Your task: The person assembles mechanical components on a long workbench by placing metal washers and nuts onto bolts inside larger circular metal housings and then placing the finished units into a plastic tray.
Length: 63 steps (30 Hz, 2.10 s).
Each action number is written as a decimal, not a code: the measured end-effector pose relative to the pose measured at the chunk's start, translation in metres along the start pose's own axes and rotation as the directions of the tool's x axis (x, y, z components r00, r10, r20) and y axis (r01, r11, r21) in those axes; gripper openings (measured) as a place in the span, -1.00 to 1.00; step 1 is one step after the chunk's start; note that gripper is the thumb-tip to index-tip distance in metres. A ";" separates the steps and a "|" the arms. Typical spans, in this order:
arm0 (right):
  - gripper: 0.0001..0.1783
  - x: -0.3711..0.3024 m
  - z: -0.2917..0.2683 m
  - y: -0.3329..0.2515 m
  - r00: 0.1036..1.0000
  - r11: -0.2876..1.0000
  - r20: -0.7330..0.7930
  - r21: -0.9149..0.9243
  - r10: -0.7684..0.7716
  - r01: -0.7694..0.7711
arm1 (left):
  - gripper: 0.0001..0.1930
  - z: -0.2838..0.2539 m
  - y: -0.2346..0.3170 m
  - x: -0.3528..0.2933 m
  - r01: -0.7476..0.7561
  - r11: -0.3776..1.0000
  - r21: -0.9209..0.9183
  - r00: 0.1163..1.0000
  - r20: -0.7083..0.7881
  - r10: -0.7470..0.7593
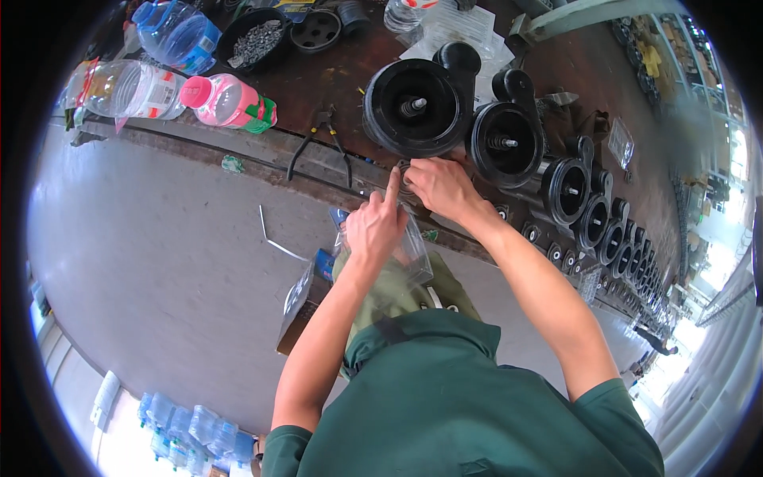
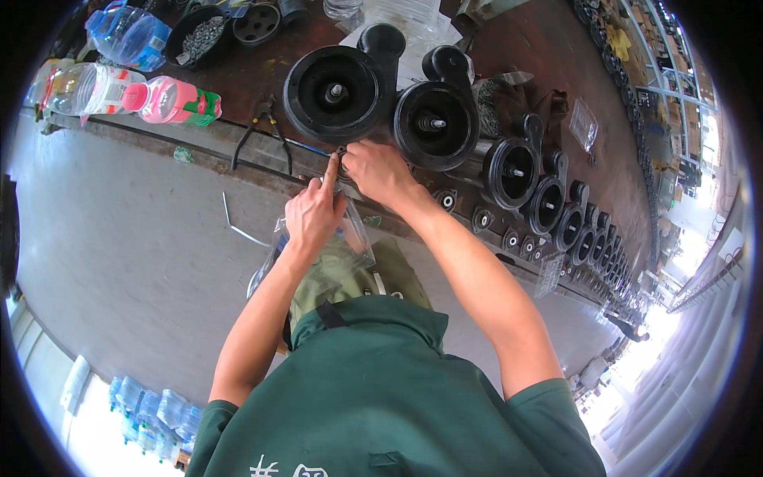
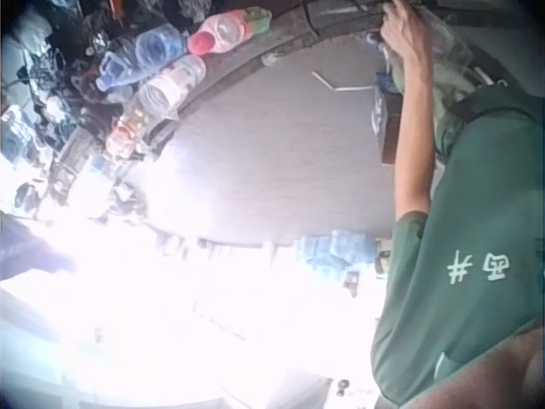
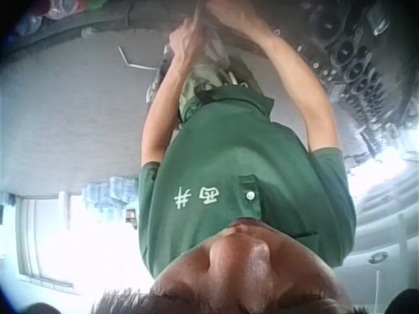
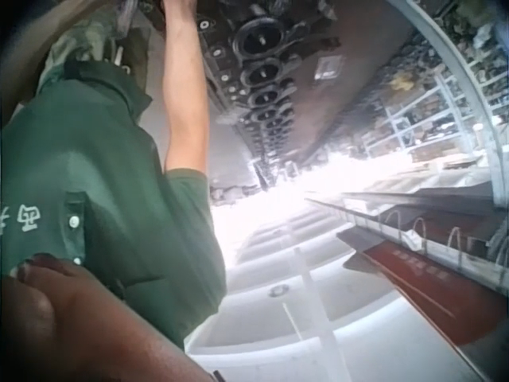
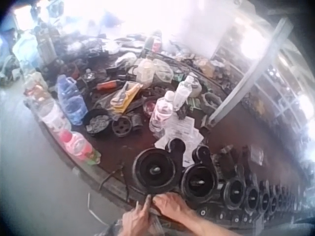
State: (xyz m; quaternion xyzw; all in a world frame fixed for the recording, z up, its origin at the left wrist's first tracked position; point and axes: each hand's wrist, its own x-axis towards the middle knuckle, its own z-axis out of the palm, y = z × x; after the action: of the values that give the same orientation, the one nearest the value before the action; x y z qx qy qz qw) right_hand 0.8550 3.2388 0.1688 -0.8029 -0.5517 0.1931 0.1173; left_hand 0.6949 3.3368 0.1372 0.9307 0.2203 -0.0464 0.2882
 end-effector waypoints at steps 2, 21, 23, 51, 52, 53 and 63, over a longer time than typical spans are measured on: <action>-0.92 0.001 -0.002 0.002 0.999 1.000 0.039 0.024 0.008 -0.009 | -0.10 0.005 0.001 0.000 0.004 0.999 0.035 1.000 -0.014 -0.003; -0.87 -0.027 0.007 -0.009 0.936 0.989 -0.326 0.096 0.135 -0.109 | -0.37 -0.026 -0.015 -0.017 -0.078 0.979 -0.190 0.996 -0.064 0.067; -0.87 -0.023 0.014 -0.009 0.942 0.987 -0.301 0.109 0.147 -0.119 | -0.49 -0.030 -0.021 -0.023 -0.061 0.975 -0.216 0.997 -0.053 0.051; -0.56 -0.038 0.004 -0.030 0.686 0.678 -0.054 0.224 0.726 -0.700 | -0.61 -0.012 0.005 0.049 0.308 0.809 -0.501 0.941 0.034 -0.337; -0.53 -0.034 0.011 -0.030 0.671 0.704 -0.213 0.193 0.710 -0.683 | -0.61 -0.014 0.006 0.051 0.297 0.825 -0.480 0.945 0.024 -0.327; -0.53 -0.031 0.014 -0.028 0.671 0.719 -0.268 0.170 0.691 -0.673 | -0.62 -0.015 0.007 0.053 0.287 0.840 -0.460 0.948 0.014 -0.317; -0.52 -0.022 0.029 -0.013 0.684 0.745 -0.352 0.059 0.638 -0.664 | -0.58 -0.014 -0.003 0.064 0.308 0.862 -0.402 0.950 0.091 -0.297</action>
State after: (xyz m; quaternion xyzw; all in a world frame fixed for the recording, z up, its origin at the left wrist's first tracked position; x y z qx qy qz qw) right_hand 0.8246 3.2223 0.1521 -0.9708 -0.2070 0.0557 0.1076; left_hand 0.7509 3.3711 0.1338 0.8022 0.3645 -0.0559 0.4695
